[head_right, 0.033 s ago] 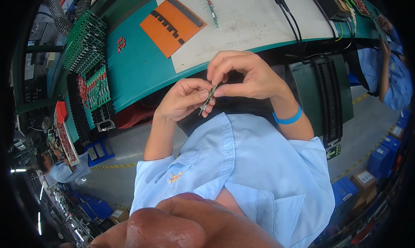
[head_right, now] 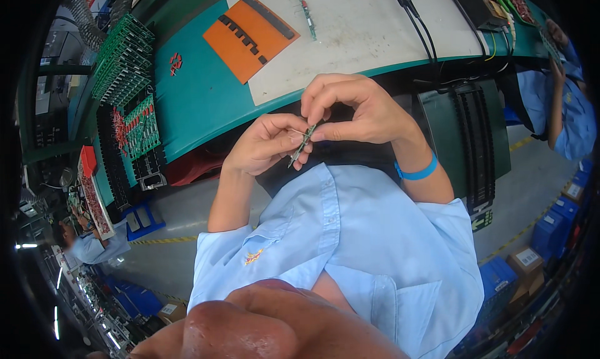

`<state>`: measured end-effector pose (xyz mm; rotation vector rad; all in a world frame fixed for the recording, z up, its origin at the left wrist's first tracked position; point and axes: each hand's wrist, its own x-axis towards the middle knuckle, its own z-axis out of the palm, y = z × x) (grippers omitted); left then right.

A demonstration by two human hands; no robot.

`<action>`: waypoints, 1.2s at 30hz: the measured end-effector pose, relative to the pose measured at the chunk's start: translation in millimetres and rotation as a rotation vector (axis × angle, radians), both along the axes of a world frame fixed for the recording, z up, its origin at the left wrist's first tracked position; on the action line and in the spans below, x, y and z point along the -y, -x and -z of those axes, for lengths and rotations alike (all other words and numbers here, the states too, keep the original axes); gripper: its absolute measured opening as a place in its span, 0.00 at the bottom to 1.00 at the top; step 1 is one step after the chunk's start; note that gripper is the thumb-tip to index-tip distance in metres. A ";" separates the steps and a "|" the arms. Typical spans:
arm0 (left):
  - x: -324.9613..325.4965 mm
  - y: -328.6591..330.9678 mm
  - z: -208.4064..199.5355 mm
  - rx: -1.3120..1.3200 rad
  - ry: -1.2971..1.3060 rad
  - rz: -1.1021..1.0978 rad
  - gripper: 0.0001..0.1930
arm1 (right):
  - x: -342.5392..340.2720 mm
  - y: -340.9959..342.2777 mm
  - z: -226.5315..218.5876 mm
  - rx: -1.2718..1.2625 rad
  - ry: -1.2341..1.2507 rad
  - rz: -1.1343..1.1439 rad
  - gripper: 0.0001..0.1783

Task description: Soldering electronic components onto printed circuit boards at a manual assembly station.

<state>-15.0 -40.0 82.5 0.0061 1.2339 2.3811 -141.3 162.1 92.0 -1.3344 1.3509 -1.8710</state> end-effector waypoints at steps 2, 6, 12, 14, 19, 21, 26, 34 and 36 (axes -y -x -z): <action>-0.2 -1.0 -1.2 -0.019 0.025 0.006 0.08 | 0.9 1.6 -1.0 0.023 -0.018 -0.044 0.14; 0.9 -4.0 -1.4 -0.065 0.059 -0.039 0.08 | 4.8 10.6 3.7 0.216 0.018 -0.032 0.15; 7.1 -10.5 -6.4 -0.206 0.153 -0.320 0.07 | 16.5 78.4 31.2 0.935 0.434 0.397 0.26; 7.1 -9.7 -8.7 -0.291 0.166 -0.435 0.08 | 11.4 107.3 35.9 1.135 0.616 0.361 0.25; -1.9 0.2 -8.6 -0.439 0.250 -0.551 0.08 | 3.8 147.6 26.7 1.137 0.663 0.291 0.24; -2.6 2.1 -8.9 -0.405 0.226 -0.589 0.08 | -0.9 136.4 23.5 0.725 0.498 0.522 0.24; 2.9 10.9 -10.6 -0.309 0.162 -0.708 0.07 | -22.1 110.9 13.2 0.160 0.231 0.965 0.25; 22.3 39.9 -8.6 -0.193 0.265 -0.748 0.05 | -30.1 77.8 -5.1 0.167 0.384 0.857 0.19; 23.1 42.1 -7.3 -0.156 0.279 -0.743 0.05 | -29.0 57.8 -9.3 0.128 0.486 0.776 0.21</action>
